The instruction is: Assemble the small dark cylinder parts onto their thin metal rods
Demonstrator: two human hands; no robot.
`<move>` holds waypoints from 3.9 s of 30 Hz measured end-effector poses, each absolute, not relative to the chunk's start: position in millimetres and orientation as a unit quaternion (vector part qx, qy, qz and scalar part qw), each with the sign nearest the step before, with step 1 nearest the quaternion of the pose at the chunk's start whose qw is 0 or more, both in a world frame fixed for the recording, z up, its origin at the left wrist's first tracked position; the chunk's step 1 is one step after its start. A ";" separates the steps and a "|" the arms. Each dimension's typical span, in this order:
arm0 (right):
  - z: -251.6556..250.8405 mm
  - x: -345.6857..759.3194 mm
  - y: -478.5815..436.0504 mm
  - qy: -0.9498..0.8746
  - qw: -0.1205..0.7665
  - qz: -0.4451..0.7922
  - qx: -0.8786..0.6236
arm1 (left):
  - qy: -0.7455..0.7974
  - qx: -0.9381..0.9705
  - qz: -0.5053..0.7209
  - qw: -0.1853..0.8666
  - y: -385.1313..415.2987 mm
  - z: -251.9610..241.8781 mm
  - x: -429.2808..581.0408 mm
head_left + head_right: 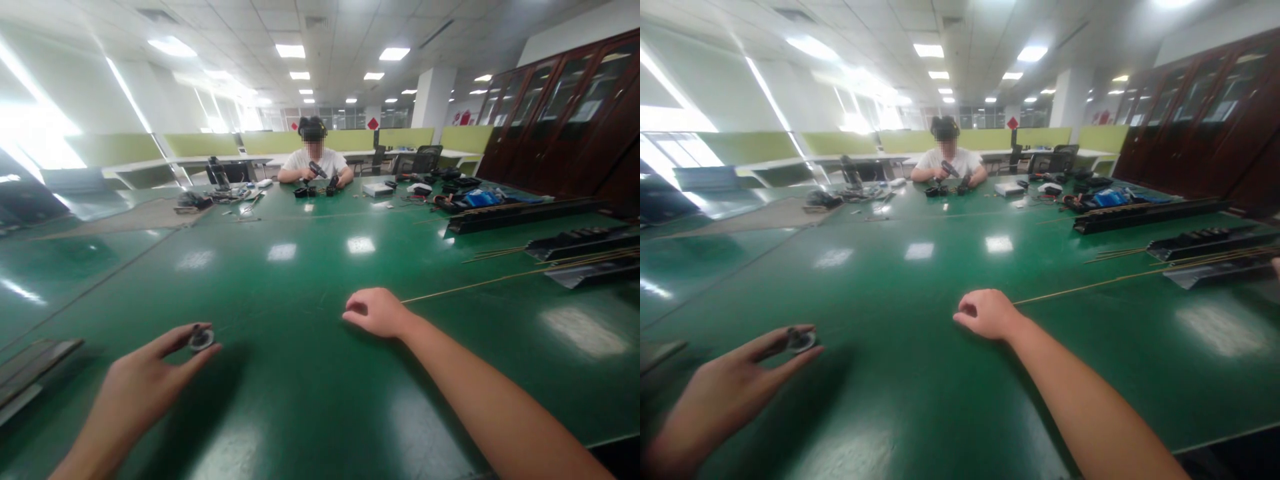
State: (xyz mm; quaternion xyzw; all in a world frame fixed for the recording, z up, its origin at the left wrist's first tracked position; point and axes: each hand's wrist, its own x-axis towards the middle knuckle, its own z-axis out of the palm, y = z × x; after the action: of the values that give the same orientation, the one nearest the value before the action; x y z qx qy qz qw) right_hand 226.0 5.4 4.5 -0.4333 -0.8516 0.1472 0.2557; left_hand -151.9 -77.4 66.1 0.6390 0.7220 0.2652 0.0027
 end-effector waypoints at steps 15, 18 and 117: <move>-8.0 201.8 5.4 -0.909 0.197 -0.072 -0.359 | 0.563 0.784 0.229 0.128 -3.4 37.8 -23.6; -3.7 202.9 4.6 -0.900 0.224 -0.052 -0.372 | 0.547 0.784 0.272 0.110 -2.0 24.5 -25.5; 3.0 196.2 -13.5 -0.863 0.303 0.124 -0.386 | 0.446 0.812 0.345 0.148 -18.0 10.3 -16.7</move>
State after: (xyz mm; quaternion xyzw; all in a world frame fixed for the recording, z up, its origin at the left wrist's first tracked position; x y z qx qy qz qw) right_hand 196.2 -13.5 3.0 -0.3856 -0.8626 0.1243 0.3030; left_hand -16.7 -18.0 10.3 0.8122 0.4461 0.3454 0.1485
